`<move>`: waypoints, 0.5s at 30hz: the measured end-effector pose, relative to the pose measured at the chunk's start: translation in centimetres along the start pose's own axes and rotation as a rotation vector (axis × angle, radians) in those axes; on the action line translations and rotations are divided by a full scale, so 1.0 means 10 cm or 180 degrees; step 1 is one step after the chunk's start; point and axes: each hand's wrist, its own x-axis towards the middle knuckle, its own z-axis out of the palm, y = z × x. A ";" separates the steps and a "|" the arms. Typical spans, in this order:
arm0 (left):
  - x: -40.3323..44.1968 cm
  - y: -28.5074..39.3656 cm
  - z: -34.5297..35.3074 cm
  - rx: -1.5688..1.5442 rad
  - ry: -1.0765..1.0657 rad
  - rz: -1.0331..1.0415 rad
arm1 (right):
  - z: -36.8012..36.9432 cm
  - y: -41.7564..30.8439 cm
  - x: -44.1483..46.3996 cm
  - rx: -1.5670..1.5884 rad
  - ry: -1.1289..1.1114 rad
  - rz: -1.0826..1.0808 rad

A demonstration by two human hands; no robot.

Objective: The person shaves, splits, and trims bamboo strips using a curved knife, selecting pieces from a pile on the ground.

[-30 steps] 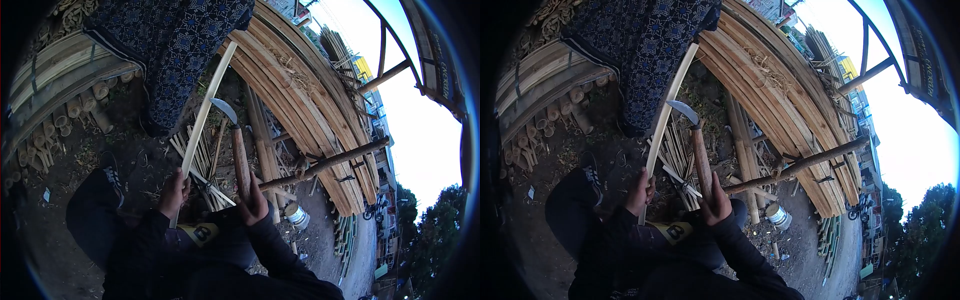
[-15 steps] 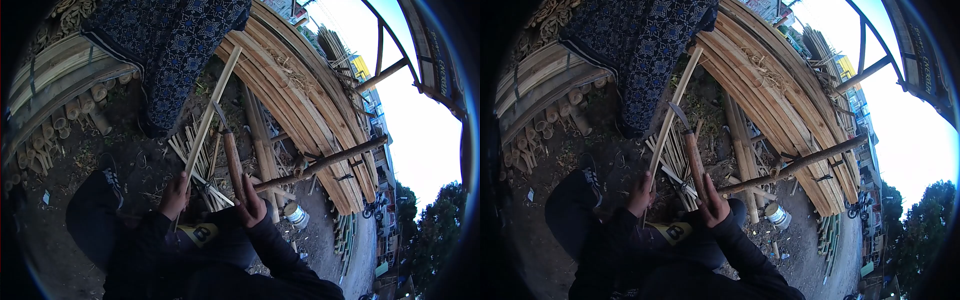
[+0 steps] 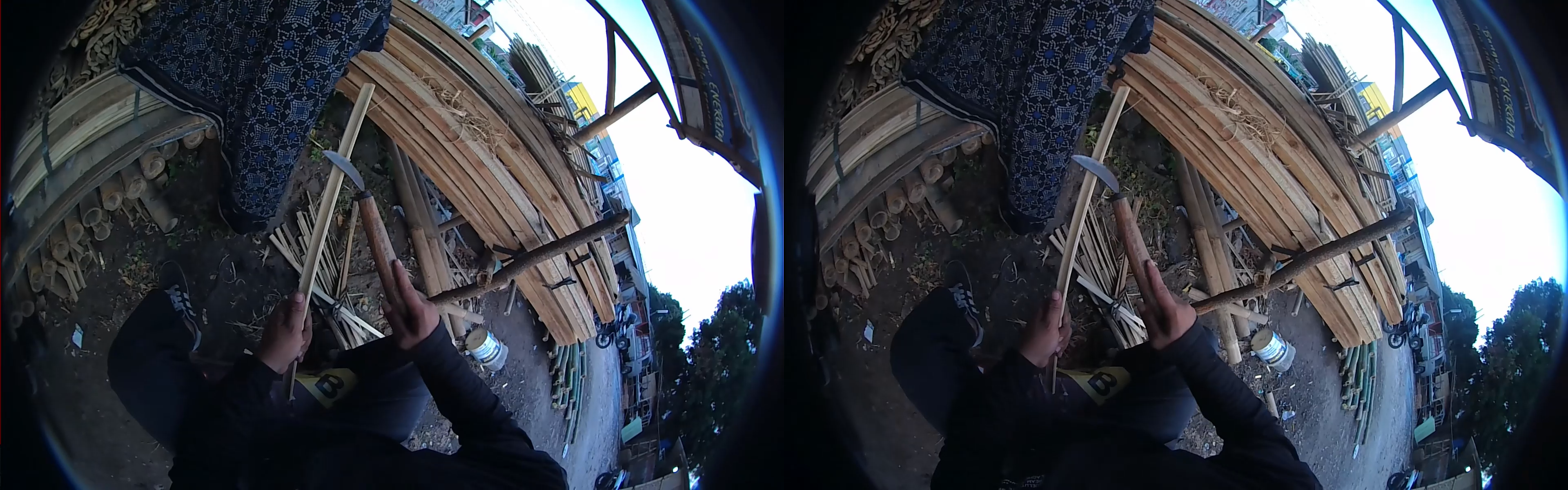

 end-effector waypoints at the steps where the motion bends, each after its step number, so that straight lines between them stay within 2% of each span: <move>1: 0.01 -0.05 0.00 0.0075 -0.0111 0.0036 | -0.02 -0.02 0.05 0.0293 -0.0051 0.0449; 5: 0.01 -0.08 0.03 0.0205 -0.0146 0.0102 | -0.07 -0.17 0.19 0.0437 0.0075 0.1006; 6: 0.01 -0.03 0.01 -0.0127 -0.0133 0.0090 | -0.03 -0.15 0.14 0.0443 0.0088 0.0967; 7: 0.02 0.01 -0.02 -0.0470 -0.0115 0.0087 | 0.03 -0.10 0.08 0.0303 0.0122 0.0270; 9: 0.01 0.05 0.00 -0.0377 -0.0171 0.0132 | 0.06 -0.08 0.03 0.0005 0.0152 -0.0298; 10: -0.02 0.03 0.02 -0.0275 -0.0260 0.0100 | 0.01 -0.11 0.08 0.0005 0.0133 -0.0294; 11: -0.02 -0.04 0.02 -0.0134 -0.0469 0.0073 | -0.08 -0.14 0.17 0.0054 0.0294 0.0056; 13: -0.03 -0.04 0.05 -0.0009 -0.0354 0.0074 | -0.29 -0.23 0.32 0.0429 0.0236 0.0831; 14: -0.03 -0.02 0.05 0.0123 -0.0203 0.0118 | -0.31 -0.26 0.29 0.0423 0.0260 0.0837; 15: -0.01 0.01 0.01 0.0100 -0.0123 0.0178 | -0.31 -0.28 0.26 -0.0158 0.0310 0.0189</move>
